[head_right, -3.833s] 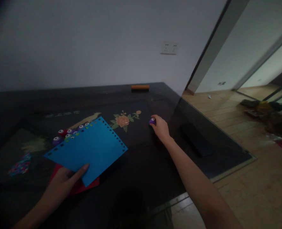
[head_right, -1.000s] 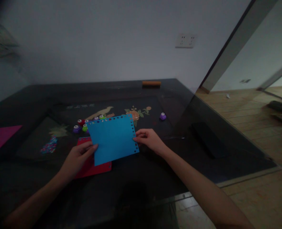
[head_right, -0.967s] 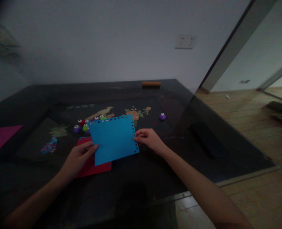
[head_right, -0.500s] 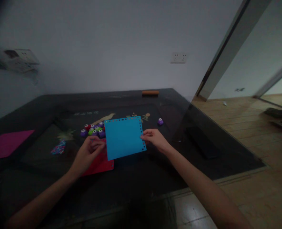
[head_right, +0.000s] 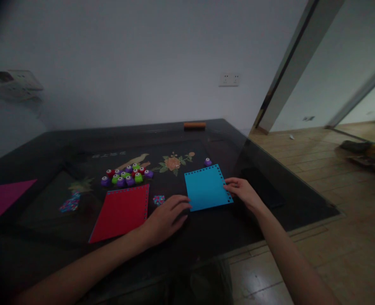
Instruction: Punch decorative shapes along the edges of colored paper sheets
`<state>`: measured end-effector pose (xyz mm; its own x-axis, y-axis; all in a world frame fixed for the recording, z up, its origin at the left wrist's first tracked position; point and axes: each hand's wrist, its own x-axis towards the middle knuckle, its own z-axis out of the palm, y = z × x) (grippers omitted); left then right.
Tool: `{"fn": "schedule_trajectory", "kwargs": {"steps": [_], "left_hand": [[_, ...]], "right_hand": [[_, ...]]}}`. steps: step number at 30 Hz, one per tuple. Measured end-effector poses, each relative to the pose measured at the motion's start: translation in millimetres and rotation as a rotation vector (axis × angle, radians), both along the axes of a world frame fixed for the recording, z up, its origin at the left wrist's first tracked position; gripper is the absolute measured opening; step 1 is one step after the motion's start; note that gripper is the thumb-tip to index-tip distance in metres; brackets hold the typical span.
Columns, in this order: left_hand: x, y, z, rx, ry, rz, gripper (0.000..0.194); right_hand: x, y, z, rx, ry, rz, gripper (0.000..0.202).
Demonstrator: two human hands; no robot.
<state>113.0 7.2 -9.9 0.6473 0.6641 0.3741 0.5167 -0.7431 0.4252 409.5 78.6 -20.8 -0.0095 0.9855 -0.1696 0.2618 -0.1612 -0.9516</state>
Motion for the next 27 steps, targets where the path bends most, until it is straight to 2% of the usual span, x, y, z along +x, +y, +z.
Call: {"fn": "schedule_trajectory", "kwargs": {"steps": [3,8,18,23,27], "left_hand": [[20.0,1.5,-13.9,-0.007,0.02,0.022,0.031],[22.5,-0.5,-28.1,0.001,0.083,0.04,0.039],[23.0,1.6,-34.0,-0.005,0.191,0.038,0.041],[22.9,0.6,-31.0,-0.009,0.197,0.034,0.041],[22.9,0.2,-30.1,-0.024,0.211,0.021,0.042]], "right_hand": [[5.5,-1.0,-4.3,-0.014,-0.008,0.008,0.048],[4.6,-3.1,-3.8,-0.006,-0.053,0.059,0.047],[2.8,-1.8,-8.1,0.084,-0.137,0.065,0.045],[6.2,1.6,-14.3,0.299,-0.386,-0.016,0.038],[5.3,2.3,-18.3,0.421,-0.535,0.043,0.033]]}}
